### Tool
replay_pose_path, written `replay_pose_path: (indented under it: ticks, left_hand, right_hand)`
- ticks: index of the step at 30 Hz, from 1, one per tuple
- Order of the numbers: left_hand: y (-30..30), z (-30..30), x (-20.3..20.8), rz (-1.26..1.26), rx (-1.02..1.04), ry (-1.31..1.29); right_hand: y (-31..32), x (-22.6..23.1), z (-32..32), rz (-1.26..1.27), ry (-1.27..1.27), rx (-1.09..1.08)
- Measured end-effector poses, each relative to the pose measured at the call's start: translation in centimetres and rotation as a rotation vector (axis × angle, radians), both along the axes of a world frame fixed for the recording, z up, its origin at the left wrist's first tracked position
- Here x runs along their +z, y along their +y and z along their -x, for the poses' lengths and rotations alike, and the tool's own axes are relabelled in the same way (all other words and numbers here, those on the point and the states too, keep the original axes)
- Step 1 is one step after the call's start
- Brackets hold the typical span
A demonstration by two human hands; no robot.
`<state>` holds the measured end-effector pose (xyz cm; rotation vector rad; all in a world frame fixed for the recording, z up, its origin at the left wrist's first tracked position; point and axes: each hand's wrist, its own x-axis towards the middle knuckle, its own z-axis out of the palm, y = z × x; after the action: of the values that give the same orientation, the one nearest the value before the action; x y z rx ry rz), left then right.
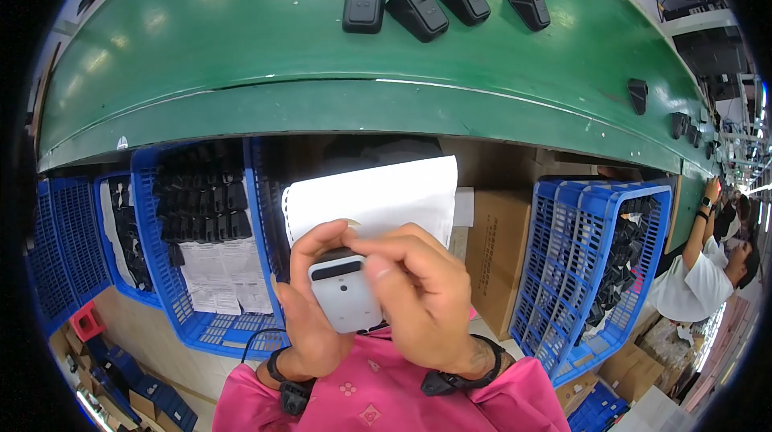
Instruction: The person picks up a device from a blue bin, peels a sticker from a sheet, and applies it to the bottom of the device by hand before placing it on the green workbench.
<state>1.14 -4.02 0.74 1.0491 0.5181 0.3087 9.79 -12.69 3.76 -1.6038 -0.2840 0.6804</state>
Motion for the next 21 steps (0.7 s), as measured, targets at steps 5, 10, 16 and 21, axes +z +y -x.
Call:
replay_pose_path:
  ticks: [5,10,16,21]
  left_hand:
    - [-0.2,-0.6,-0.1,0.139,0.062,-0.099]
    - [-0.8,-1.7,-1.1,-0.184,0.250,-0.204]
    - [6.7,-1.6,1.1,-0.468,-0.305,-0.155]
    - [10.3,-2.3,1.7,-0.773,-0.653,0.006]
  right_hand:
    - [-1.5,-2.7,0.5,-0.133,-0.210,-0.221]
    - [-1.3,-1.5,0.4,-0.027,0.082,0.250]
    - [-1.8,-0.2,-3.9,0.090,-0.330,0.525]
    - [1.0,0.3,-6.9,0.059,-0.576,0.614]
